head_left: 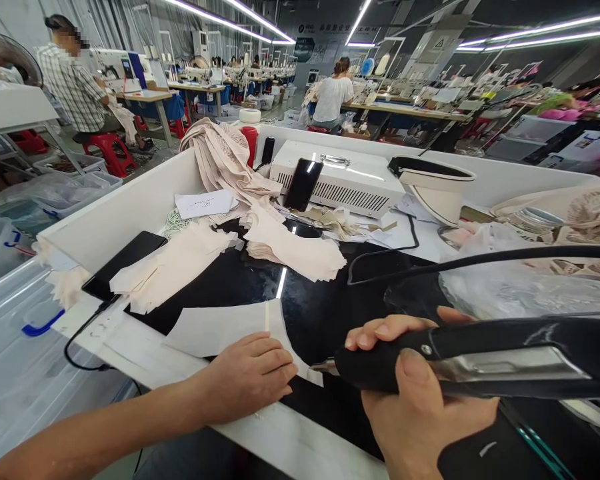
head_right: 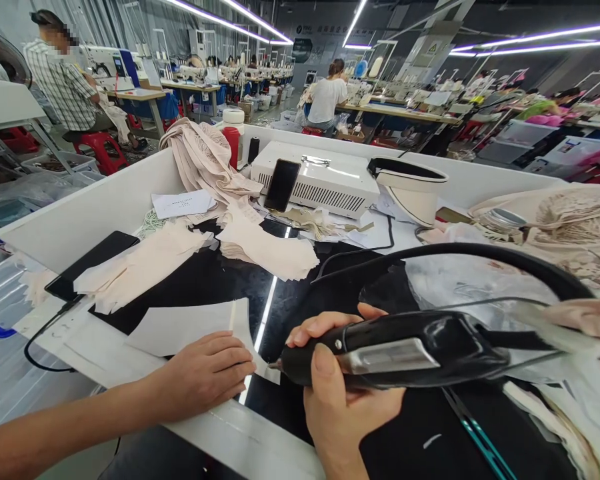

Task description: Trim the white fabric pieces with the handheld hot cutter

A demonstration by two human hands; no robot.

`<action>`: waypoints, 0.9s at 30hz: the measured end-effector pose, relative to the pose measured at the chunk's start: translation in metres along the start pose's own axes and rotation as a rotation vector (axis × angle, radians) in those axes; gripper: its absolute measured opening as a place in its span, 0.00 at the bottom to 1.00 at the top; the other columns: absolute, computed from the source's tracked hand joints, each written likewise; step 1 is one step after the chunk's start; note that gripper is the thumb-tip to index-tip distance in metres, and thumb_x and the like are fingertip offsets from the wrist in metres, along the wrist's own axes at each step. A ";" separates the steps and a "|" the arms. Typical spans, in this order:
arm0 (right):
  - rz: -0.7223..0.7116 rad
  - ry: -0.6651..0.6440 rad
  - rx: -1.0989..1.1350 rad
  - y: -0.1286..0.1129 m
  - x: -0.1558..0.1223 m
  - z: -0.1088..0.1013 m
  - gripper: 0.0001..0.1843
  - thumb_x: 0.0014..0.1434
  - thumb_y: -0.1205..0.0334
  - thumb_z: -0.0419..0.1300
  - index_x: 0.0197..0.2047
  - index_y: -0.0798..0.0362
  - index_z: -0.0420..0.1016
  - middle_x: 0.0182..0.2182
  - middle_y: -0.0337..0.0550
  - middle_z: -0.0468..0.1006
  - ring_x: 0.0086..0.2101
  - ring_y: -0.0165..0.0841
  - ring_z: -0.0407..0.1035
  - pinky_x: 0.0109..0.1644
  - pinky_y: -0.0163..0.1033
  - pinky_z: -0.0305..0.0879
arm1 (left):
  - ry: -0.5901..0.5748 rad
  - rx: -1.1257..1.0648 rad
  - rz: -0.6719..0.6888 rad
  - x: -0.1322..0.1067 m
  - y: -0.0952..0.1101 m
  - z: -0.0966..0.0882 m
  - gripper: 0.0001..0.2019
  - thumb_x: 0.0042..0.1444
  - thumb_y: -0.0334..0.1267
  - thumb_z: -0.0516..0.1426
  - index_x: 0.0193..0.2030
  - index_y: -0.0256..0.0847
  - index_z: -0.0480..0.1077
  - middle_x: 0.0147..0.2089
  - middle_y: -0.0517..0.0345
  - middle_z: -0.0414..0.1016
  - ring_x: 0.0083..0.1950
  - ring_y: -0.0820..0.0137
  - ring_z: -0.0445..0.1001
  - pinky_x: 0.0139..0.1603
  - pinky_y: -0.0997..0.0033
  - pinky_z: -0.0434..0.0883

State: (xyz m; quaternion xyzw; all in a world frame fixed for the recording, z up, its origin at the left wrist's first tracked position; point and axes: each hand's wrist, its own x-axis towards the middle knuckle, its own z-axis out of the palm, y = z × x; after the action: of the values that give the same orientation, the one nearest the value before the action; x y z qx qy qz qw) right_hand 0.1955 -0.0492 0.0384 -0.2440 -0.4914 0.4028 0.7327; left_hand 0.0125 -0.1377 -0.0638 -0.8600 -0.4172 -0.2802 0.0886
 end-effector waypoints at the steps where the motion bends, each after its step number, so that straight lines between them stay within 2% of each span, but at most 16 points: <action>1: -0.008 0.001 0.008 -0.001 -0.001 0.001 0.25 0.61 0.54 0.85 0.56 0.43 0.83 0.30 0.30 0.83 0.23 0.36 0.76 0.25 0.42 0.77 | -0.003 -0.003 0.000 0.000 0.000 -0.001 0.10 0.90 0.38 0.59 0.62 0.36 0.82 0.56 0.49 0.89 0.58 0.64 0.88 0.73 0.62 0.83; 7: 0.006 -0.046 0.033 0.000 -0.009 0.004 0.24 0.63 0.54 0.85 0.58 0.42 0.84 0.30 0.31 0.82 0.24 0.37 0.76 0.24 0.41 0.74 | 0.003 -0.017 0.002 0.001 -0.001 -0.001 0.09 0.89 0.38 0.62 0.62 0.36 0.82 0.57 0.49 0.91 0.59 0.63 0.89 0.75 0.59 0.84; 15: 0.049 -0.088 -0.004 0.001 -0.015 0.001 0.24 0.66 0.51 0.85 0.59 0.41 0.82 0.32 0.30 0.83 0.24 0.36 0.76 0.27 0.42 0.77 | 0.000 -0.024 0.004 0.000 -0.001 -0.002 0.09 0.89 0.38 0.62 0.62 0.36 0.82 0.56 0.49 0.91 0.59 0.62 0.89 0.75 0.59 0.84; 18: 0.030 -0.061 -0.012 -0.002 -0.013 -0.002 0.25 0.66 0.49 0.85 0.59 0.41 0.81 0.32 0.30 0.82 0.25 0.37 0.76 0.27 0.41 0.76 | 0.013 -0.023 0.000 0.001 -0.001 -0.002 0.10 0.90 0.38 0.59 0.61 0.37 0.82 0.56 0.50 0.91 0.58 0.63 0.89 0.75 0.61 0.84; 23: 0.001 -0.022 -0.033 -0.004 -0.010 -0.008 0.27 0.63 0.48 0.86 0.58 0.41 0.81 0.30 0.30 0.80 0.24 0.37 0.76 0.25 0.42 0.77 | -0.041 0.009 0.015 0.001 -0.001 -0.004 0.09 0.88 0.39 0.64 0.63 0.37 0.82 0.57 0.49 0.91 0.59 0.62 0.90 0.72 0.60 0.86; 27: 0.002 -0.016 -0.023 -0.003 -0.012 -0.009 0.28 0.63 0.48 0.87 0.58 0.42 0.82 0.31 0.30 0.80 0.24 0.37 0.77 0.25 0.41 0.77 | -0.039 -0.012 0.001 0.000 -0.001 -0.005 0.08 0.88 0.38 0.63 0.63 0.37 0.82 0.57 0.49 0.91 0.58 0.62 0.90 0.72 0.60 0.86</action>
State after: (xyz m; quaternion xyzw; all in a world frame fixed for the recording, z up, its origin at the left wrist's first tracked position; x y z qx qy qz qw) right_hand 0.2028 -0.0603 0.0307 -0.2495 -0.5016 0.3996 0.7256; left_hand 0.0098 -0.1388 -0.0595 -0.8660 -0.4167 -0.2658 0.0753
